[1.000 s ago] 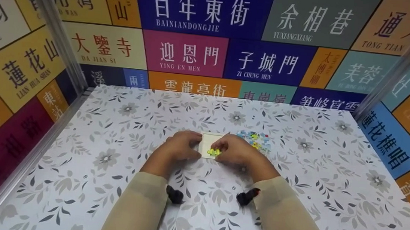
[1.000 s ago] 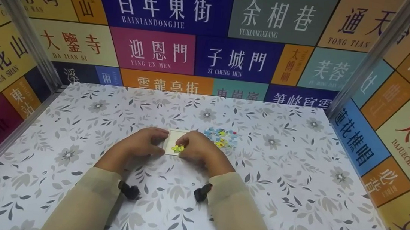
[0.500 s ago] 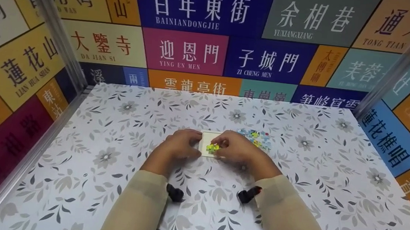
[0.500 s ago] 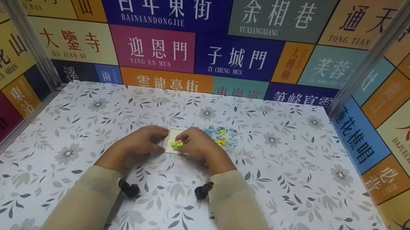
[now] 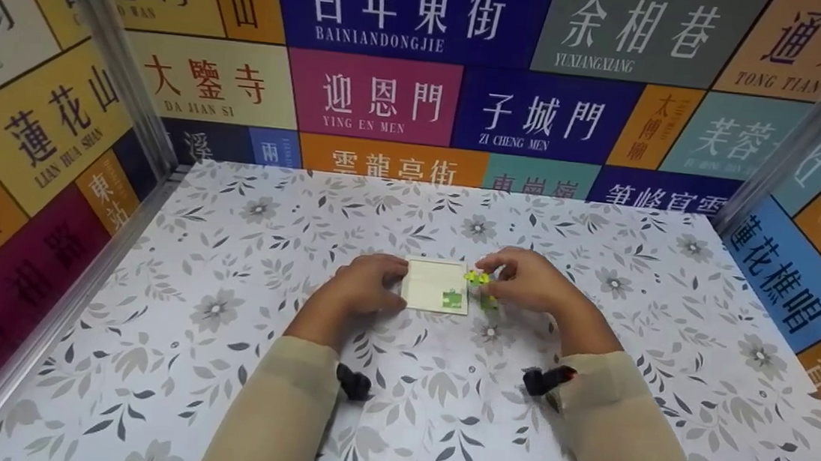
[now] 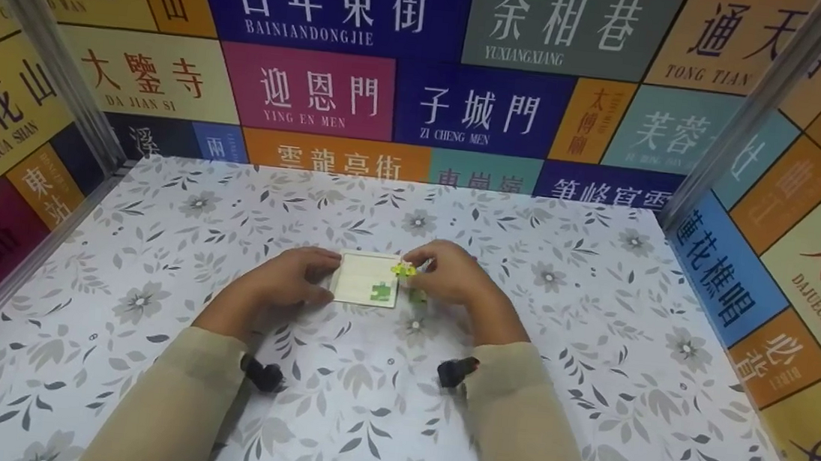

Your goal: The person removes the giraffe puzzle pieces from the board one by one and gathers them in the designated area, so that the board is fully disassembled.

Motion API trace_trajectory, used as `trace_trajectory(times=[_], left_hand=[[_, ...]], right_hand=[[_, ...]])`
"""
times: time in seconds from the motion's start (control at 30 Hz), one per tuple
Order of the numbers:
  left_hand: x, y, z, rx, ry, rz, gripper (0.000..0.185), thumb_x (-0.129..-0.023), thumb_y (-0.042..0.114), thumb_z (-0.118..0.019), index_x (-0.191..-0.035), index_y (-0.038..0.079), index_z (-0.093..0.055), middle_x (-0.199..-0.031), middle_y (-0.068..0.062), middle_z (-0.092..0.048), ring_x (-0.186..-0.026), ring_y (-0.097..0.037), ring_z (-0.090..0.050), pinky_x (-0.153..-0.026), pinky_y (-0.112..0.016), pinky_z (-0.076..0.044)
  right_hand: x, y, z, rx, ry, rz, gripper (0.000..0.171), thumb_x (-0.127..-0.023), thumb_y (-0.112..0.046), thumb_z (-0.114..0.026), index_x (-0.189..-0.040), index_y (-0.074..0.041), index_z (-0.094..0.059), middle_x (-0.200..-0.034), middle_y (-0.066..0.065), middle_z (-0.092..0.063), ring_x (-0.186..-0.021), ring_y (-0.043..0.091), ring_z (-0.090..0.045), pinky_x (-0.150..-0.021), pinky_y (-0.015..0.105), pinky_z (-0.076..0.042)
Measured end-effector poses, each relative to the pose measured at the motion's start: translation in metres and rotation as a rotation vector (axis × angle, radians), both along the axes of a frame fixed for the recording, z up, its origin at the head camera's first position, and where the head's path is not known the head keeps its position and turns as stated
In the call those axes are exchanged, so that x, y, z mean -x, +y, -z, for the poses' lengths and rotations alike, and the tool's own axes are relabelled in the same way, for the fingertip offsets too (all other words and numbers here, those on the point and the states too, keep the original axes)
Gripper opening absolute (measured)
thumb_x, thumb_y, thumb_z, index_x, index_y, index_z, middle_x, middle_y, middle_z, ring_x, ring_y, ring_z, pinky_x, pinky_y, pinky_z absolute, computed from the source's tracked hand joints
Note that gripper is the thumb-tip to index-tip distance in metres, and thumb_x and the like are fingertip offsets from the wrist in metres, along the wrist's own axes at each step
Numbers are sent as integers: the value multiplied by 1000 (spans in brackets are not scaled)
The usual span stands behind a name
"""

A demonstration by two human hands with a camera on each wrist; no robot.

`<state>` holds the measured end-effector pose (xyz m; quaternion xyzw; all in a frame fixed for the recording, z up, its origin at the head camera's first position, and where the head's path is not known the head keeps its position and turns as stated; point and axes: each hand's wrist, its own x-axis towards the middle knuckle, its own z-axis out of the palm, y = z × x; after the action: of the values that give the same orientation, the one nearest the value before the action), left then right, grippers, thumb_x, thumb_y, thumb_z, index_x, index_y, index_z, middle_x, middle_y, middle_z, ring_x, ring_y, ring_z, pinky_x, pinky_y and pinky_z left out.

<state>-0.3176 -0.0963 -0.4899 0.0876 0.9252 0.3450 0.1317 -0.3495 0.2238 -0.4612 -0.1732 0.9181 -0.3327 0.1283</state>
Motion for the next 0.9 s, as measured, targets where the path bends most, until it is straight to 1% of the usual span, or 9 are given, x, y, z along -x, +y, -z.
trace_trajectory(times=[0.07,0.17,0.33,0.4,0.5,0.6,0.73,0.83,0.9], left_hand=[[-1,0,0,5,11,6,67,-85,22,-84,-149,29,-65,-165,7,-51,-161,-28,-35,-134,-58,-22],[-1,0,0,14,22,19,67,-86,23,-84,-150,27,-64,-166,6,-50,-162,-29,-35,-134,-58,-22],[2,0,0,11,28,26,66,-86,23,-84,-149,27,-65,-165,5,-51,-161,-29,-36,-134,-58,-21],[2,1,1,13,28,32,66,-87,24,-84,-149,27,-64,-166,5,-51,-161,-29,-36,-134,-59,-22],[2,1,0,20,32,42,66,-87,25,-84,-150,26,-64,-166,5,-51,-161,-29,-37,-133,-59,-23],[3,0,1,29,46,54,66,-87,26,-83,-150,26,-64,-165,6,-52,-161,-29,-37,-132,-60,-24],[3,0,1,31,60,53,65,-86,26,-83,-149,26,-65,-164,6,-53,-160,-29,-38,-131,-62,-24],[3,0,1,30,58,50,65,-87,25,-84,-149,26,-65,-164,6,-53,-160,-29,-38,-132,-62,-23],[3,1,1,26,52,50,65,-87,25,-84,-149,25,-65,-165,5,-53,-160,-29,-38,-132,-62,-23]], right_hand=[[1,14,0,5,-11,18,43,-93,-26,-82,-135,-22,-75,-129,7,-72,-100,24,-66,-77,35,-57],[1,34,1,7,-33,37,44,-93,-25,-82,-136,-21,-74,-129,8,-72,-96,22,-67,-75,34,-58],[2,54,5,15,-61,28,43,-92,-22,-83,-134,-18,-75,-132,11,-73,-103,25,-68,-78,34,-59],[2,57,7,10,-72,28,42,-91,-22,-84,-132,-19,-76,-133,10,-73,-108,26,-67,-80,33,-59],[2,60,9,-15,-91,25,39,-91,-24,-85,-129,-22,-77,-132,9,-73,-110,25,-66,-83,33,-58],[4,63,12,-38,-109,4,40,-90,-26,-86,-129,-20,-77,-129,9,-74,-111,24,-67,-85,32,-57],[5,65,14,-48,-112,-28,40,-88,-24,-87,-126,-17,-78,-124,10,-76,-107,23,-67,-86,32,-56],[5,64,14,-56,-110,-33,39,-87,-24,-88,-124,-18,-78,-121,8,-76,-103,22,-67,-86,34,-55],[5,64,14,-62,-111,-30,40,-86,-24,-89,-124,-20,-78,-122,6,-77,-105,21,-67,-89,35,-55]])
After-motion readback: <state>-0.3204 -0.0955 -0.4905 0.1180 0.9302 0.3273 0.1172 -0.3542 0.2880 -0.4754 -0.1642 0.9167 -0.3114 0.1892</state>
